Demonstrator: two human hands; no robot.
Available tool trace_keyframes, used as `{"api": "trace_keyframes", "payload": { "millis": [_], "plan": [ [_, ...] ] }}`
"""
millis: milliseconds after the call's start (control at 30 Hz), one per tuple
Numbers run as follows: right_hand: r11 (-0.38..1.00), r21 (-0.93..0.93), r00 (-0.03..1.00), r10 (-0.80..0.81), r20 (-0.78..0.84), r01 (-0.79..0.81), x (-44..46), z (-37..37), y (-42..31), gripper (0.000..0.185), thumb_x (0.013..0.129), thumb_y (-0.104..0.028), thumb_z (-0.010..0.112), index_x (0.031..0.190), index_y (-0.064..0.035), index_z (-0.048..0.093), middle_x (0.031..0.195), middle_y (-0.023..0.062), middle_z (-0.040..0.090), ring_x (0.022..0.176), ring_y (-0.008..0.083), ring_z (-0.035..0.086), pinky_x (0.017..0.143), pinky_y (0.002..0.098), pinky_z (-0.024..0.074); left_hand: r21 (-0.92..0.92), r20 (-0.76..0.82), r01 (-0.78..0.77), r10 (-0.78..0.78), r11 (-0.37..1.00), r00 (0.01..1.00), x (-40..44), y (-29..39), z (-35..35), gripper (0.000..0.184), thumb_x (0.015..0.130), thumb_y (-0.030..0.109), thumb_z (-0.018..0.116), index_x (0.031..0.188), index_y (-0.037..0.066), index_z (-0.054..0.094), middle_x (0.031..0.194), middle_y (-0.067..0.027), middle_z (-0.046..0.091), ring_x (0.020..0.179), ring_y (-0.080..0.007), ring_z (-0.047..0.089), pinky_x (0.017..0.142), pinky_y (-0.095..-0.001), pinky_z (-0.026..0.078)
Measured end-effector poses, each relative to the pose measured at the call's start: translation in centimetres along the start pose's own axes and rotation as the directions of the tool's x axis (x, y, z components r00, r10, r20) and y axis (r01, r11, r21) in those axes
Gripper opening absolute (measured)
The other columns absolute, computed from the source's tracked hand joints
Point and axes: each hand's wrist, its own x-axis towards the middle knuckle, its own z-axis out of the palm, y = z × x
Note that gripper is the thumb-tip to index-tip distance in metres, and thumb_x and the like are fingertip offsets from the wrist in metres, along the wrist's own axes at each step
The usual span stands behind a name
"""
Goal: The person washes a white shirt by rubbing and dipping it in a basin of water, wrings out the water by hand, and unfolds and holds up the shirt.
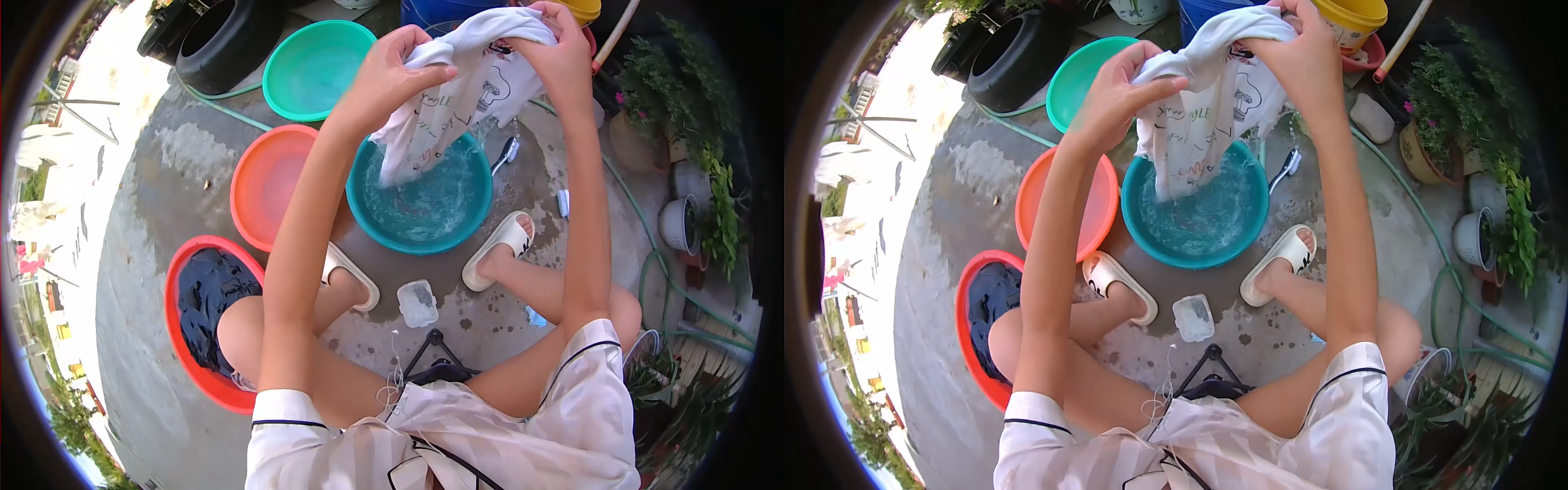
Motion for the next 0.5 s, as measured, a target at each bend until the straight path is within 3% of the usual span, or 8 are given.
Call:
{"api": "trace_keyframes", "payload": {
  "millis": [67, 167, 200, 300, 367, 400, 467, 500],
  "plan": [
    [0.998, 0.053, 0.999, -0.044, 0.0, 0.044, 2.2, -2.8, -4.2, 0.045, 0.074, -0.027, 0.069, 0.108, -0.0025, 0.053, 0.09, 0.0068, 0.063, 0.082, 0.0141, 0.06, 0.071, 0.0263, 0.0473, -0.147, 0.03, -0.171, 0.177, 0.974, 0.984, 0.7, 5.6, 0.2, 0.029, 0.074, 0.014, 0.068, 0.096, 0.001, 0.055, 0.089, -0.0047, 0.059, 0.081, -0.0106, 0.057, 0.071, -0.0252, 0.046],
    [0.887, 0.418, 0.979, -0.154, -0.137, 0.198, 3.8, -3.9, -10.4, 0.047, 0.078, -0.013, 0.064, 0.117, 0.0027, 0.043, 0.092, 0.0047, 0.058, 0.085, 0.0107, 0.054, 0.075, 0.0222, 0.043, -0.27, 0.087, -0.183, 0.213, 0.945, 0.973, 0.5, 12.7, -0.4, 0.037, 0.076, 0.016, 0.063, 0.106, -0.002, 0.05, 0.097, -0.0079, 0.06, 0.085, -0.0179, 0.059, 0.077, -0.0292, 0.047],
    [0.873, 0.46, 0.978, -0.086, -0.188, 0.165, 3.8, -3.6, -11.2, 0.042, 0.08, -0.017, 0.063, 0.113, 0.0024, 0.047, 0.091, 0.0049, 0.058, 0.084, 0.0104, 0.055, 0.073, 0.0221, 0.0432, -0.307, 0.083, -0.207, 0.242, 0.929, 0.967, 0.3, 13.9, -0.3, 0.037, 0.077, 0.017, 0.062, 0.106, -0.003, 0.049, 0.097, -0.008, 0.06, 0.084, -0.0193, 0.06, 0.077, -0.0293, 0.046],
    [0.739, 0.651, 0.985, 0.127, 0.118, -0.174, 2.9, -4.1, -9.5, 0.03, 0.081, -0.015, 0.059, 0.106, 0.0017, 0.053, 0.09, 0.0048, 0.059, 0.081, 0.0097, 0.055, 0.07, 0.0212, 0.0432, -0.387, 0.103, -0.186, 0.243, 0.903, 0.964, 0.0, 13.2, -0.7, 0.029, 0.077, 0.013, 0.062, 0.101, -0.001, 0.053, 0.091, -0.0057, 0.06, 0.081, -0.0153, 0.06, 0.074, -0.0278, 0.047],
    [0.658, 0.606, 0.894, 0.351, 0.278, -0.447, 0.8, -2.1, -3.9, 0.044, 0.075, -0.038, 0.065, 0.099, -0.0031, 0.054, 0.092, 0.0067, 0.061, 0.084, 0.0148, 0.058, 0.071, 0.0274, 0.0462, -0.225, 0.124, -0.127, 0.157, 0.966, 0.98, -0.9, 9.1, -0.7, 0.032, 0.074, 0.012, 0.067, 0.102, 0.001, 0.055, 0.093, -0.0063, 0.06, 0.084, -0.0129, 0.059, 0.074, -0.0294, 0.049],
    [0.642, 0.581, 0.865, 0.391, 0.314, -0.501, -1.0, -0.3, -3.3, 0.042, 0.087, -0.038, 0.05, 0.111, -0.0045, 0.051, 0.101, 0.0067, 0.059, 0.087, 0.0148, 0.059, 0.076, 0.0289, 0.0478, -0.155, 0.125, -0.108, 0.128, 0.982, 0.984, -1.2, 6.9, -0.1, 0.03, 0.074, 0.013, 0.066, 0.1, 0.002, 0.056, 0.092, -0.0047, 0.06, 0.084, -0.0126, 0.058, 0.073, -0.0284, 0.048],
    [0.581, 0.441, 0.727, 0.596, 0.341, -0.684, -4.6, 3.5, 1.0, 0.049, 0.079, -0.041, 0.059, 0.106, -0.0002, 0.055, 0.099, 0.0062, 0.06, 0.088, 0.015, 0.057, 0.076, 0.0273, 0.0437, 0.289, 0.006, 0.051, -0.056, 0.956, 0.998, -1.3, -0.1, 0.8, 0.031, 0.07, 0.013, 0.067, 0.098, 0.003, 0.057, 0.087, -0.0069, 0.059, 0.081, -0.0149, 0.056, 0.071, -0.0284, 0.045],
    [0.614, 0.352, 0.706, 0.64, 0.302, -0.707, -7.0, 5.9, 4.3, 0.046, 0.078, -0.039, 0.059, 0.102, -0.0002, 0.058, 0.096, 0.0072, 0.061, 0.086, 0.0155, 0.058, 0.076, 0.0276, 0.0436, 0.432, -0.087, 0.131, -0.103, 0.892, 0.991, -1.6, -4.5, 1.6, 0.033, 0.064, 0.011, 0.067, 0.094, -0.001, 0.058, 0.09, -0.018, 0.061, 0.085, -0.0318, 0.058, 0.073, -0.036, 0.047]
  ]
}}
